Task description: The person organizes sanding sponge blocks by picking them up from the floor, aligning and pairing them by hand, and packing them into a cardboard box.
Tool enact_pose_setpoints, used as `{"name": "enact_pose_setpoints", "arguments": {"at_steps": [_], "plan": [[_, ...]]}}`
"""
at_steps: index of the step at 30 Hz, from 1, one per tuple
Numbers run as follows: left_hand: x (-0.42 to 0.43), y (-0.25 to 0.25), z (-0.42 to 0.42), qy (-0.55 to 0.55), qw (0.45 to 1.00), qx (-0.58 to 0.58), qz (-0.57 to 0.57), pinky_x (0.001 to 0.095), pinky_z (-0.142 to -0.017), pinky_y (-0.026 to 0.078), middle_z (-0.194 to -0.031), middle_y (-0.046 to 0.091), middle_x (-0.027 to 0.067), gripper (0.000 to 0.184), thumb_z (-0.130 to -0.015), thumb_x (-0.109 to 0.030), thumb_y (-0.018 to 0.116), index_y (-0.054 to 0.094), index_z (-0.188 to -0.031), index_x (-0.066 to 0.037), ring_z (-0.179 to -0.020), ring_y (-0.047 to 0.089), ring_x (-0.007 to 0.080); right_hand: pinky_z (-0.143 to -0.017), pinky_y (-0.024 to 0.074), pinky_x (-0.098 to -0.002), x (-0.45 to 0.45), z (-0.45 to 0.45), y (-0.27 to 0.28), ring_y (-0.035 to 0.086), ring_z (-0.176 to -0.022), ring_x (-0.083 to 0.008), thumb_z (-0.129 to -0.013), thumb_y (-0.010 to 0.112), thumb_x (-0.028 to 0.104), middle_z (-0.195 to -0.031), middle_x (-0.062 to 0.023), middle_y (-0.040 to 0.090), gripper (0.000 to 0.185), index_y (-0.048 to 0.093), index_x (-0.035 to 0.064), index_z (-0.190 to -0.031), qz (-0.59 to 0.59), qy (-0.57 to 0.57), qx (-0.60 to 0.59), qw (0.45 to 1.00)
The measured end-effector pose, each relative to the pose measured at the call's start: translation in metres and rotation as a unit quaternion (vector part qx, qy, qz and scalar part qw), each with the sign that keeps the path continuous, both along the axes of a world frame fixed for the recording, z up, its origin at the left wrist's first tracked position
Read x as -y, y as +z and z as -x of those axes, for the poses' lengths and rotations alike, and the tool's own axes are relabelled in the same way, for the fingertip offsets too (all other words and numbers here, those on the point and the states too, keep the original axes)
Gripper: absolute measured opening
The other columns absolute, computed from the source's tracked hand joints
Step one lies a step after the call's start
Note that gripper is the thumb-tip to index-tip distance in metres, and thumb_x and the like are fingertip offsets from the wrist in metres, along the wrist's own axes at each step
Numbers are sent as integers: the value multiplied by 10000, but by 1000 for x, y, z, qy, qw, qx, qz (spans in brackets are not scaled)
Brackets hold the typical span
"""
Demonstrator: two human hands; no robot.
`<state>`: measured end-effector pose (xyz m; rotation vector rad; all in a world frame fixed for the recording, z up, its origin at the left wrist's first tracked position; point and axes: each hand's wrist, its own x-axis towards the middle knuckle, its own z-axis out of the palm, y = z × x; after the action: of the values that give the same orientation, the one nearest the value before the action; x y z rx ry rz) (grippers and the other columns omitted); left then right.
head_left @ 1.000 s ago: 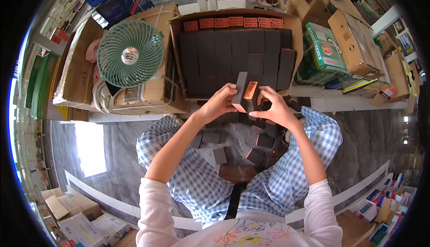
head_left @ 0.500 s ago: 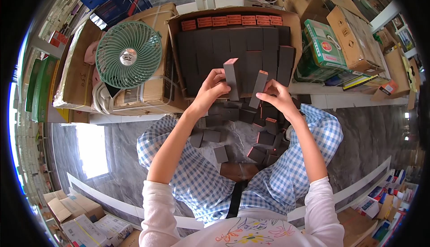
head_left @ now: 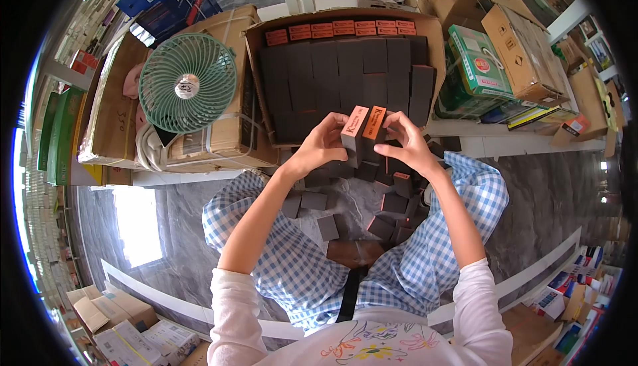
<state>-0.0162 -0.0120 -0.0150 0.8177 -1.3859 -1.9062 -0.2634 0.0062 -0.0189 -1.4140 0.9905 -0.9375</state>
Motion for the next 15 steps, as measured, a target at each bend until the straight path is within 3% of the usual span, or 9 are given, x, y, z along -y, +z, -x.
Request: {"name": "enact_pose_setpoints", "arguments": {"at_steps": [4,5,10,15], "plan": [[-1,-3,3,6,1000,-22,-2,268,-913,437,-1177,492,6,632,-675,101,658,445,-1244,-75,-1133,488,117,-1021,390,-396,-3,-6,-5,506,-1116,-157,-714,826,210,-1132,-28,511,532,448,101,-1072,31,3,0,999],[-1,-9,5,18,999,-24,31,271,-928,436,-1176,490,6,639,-667,109,659,447,-1241,-78,-1122,496,117,-1025,401,-358,-4,-7,-6,519,-1119,-149,-737,814,128,-1113,-24,495,526,415,97,-1078,26,5,-17,1000],[0,-16,7,20,991,44,124,284,-973,426,-1158,489,10,641,-670,91,712,452,-1229,-85,-1101,508,120,-970,446,-340,-4,-15,-20,565,-1043,-143,-742,804,81,-1064,-26,501,504,410,87,-1056,58,-44,-9,997],[-7,-8,16,72,982,64,165,340,-964,458,-1058,519,46,589,-701,-47,791,458,-1186,-66,-1017,537,162,-992,431,-341,-1,-16,-14,550,-1076,-145,-751,792,63,-1069,-26,502,484,428,82,-1068,33,-40,7,999]]}}
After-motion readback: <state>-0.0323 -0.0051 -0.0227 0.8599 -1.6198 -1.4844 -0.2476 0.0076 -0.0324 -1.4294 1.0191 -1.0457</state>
